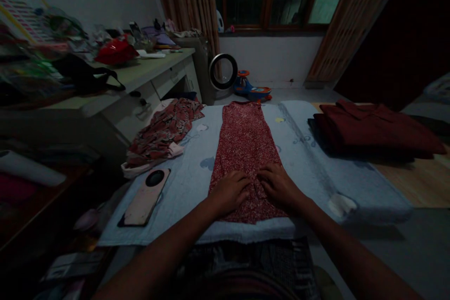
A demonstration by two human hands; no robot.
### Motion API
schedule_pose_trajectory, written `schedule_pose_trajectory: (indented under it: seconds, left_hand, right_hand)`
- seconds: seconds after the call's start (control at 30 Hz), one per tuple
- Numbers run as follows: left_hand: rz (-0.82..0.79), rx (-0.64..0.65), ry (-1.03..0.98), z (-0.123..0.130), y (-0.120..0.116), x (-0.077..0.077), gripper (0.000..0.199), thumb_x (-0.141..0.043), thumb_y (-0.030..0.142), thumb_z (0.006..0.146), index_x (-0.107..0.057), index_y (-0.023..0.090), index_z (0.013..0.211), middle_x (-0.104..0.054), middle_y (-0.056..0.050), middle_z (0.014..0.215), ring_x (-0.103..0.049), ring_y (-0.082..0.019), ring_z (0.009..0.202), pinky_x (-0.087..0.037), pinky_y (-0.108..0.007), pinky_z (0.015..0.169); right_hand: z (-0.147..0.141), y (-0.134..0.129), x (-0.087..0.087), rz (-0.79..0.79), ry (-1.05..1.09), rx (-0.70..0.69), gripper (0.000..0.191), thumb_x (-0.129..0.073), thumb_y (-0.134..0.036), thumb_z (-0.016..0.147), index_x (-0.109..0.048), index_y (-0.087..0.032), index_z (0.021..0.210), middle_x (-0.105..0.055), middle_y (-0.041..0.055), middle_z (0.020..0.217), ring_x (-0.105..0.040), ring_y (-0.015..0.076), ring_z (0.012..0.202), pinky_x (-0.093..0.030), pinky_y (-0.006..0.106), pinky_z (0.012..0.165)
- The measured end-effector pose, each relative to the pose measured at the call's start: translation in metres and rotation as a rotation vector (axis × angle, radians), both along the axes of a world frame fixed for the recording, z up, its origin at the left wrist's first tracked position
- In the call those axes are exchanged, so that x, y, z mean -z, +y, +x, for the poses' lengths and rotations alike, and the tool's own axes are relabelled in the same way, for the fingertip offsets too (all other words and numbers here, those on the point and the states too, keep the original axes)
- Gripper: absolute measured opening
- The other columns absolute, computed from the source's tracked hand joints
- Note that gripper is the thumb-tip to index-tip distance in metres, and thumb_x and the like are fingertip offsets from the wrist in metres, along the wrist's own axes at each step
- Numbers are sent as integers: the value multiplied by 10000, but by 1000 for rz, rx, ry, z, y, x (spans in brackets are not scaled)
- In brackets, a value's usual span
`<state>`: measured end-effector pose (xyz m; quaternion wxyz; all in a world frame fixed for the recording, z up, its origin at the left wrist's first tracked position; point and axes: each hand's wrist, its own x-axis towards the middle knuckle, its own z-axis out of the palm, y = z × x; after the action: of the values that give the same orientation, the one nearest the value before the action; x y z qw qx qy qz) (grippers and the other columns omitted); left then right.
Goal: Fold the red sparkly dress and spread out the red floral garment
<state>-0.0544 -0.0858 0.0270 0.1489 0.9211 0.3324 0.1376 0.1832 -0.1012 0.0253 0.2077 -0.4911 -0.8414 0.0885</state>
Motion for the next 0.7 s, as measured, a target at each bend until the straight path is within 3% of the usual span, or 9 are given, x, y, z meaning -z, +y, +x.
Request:
schedule_pose_trajectory:
  seconds: [0.23,0.47,0.7]
  left_hand:
    - [-47,-18,-98,-1,-17,3,602,-718,280,819,-479,197,1366,-548,-91,1374,-469,-255,1270,-377,-442,1121]
    - [32,-111,-91,8,-25,7,442,-621,176,866,-534,238,1295,-520,-78,1358,-473,-246,1248,-409,-451,1073]
    - [5,-85,-35,8,-32,1,413,-647,264,876,-533,214,1270,-612,-76,1198,-521,-251,1122,-424,-443,1016]
  right_hand:
    - [-11,-29,4,21,-53,16,286,-599,-290,893,-661,-177,1148,-605,112,1098,-521,258,1023,-410,419,919]
    - [-20,-34,11,85,-21,68,239,-563,-219,906,-676,-205,1117,-607,110,1091,-516,266,1022,-420,438,922]
    - [-14,-52,5,116,31,56,358,-626,-248,867,-619,-209,1223,-605,117,1153,-510,286,1063,-406,465,949]
